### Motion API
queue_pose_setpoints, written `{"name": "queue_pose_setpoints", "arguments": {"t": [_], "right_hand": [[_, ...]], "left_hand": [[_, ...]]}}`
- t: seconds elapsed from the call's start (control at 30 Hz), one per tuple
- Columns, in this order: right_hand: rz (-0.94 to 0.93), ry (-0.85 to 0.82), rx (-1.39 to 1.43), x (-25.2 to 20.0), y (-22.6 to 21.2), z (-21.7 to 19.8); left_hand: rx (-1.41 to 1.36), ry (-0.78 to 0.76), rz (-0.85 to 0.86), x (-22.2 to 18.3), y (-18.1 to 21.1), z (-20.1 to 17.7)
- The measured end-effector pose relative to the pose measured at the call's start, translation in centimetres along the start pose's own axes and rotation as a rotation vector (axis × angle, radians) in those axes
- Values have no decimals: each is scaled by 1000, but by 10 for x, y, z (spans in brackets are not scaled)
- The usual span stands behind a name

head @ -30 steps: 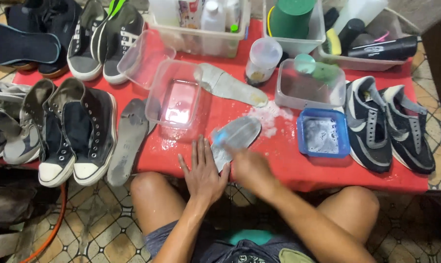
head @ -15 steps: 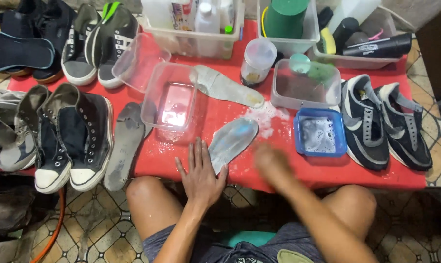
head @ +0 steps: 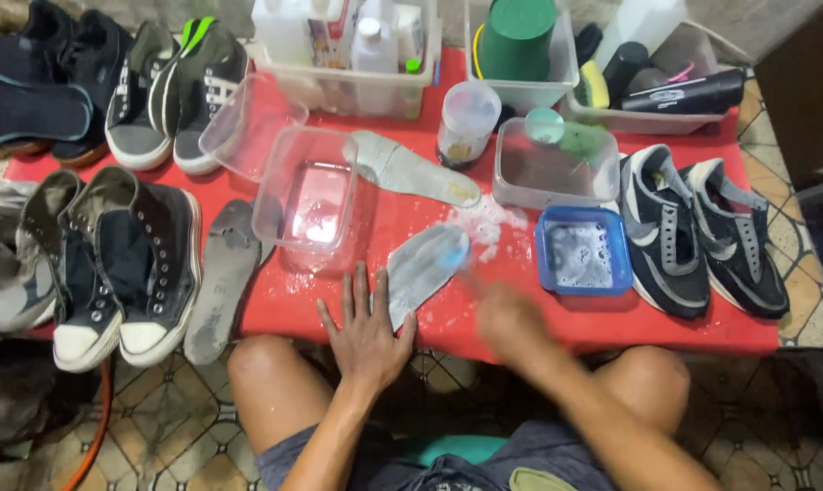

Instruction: The person is cleaning shoe insoles by scrubbing them with a toothbrush and soapy water on a repair bench.

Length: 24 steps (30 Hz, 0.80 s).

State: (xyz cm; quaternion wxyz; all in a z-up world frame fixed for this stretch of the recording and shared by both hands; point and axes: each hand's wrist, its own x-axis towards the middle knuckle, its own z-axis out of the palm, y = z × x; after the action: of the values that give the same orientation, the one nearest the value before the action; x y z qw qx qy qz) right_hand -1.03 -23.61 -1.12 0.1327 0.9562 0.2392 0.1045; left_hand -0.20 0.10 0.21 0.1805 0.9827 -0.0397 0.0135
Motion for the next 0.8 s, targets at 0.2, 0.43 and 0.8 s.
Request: {"name": "queue_pose_setpoints", "arguments": {"t": [0.2, 0.43, 0.8], "right_hand": [[307, -158, 637, 20, 2, -71], [718, -241, 688, -15, 120, -77], [811, -492, 608, -17, 150, -62]], "left_hand": [[-11, -65, -25, 5, 6, -6], [17, -18, 17, 4, 3, -10], [-126, 258, 37, 28, -10, 1]]}}
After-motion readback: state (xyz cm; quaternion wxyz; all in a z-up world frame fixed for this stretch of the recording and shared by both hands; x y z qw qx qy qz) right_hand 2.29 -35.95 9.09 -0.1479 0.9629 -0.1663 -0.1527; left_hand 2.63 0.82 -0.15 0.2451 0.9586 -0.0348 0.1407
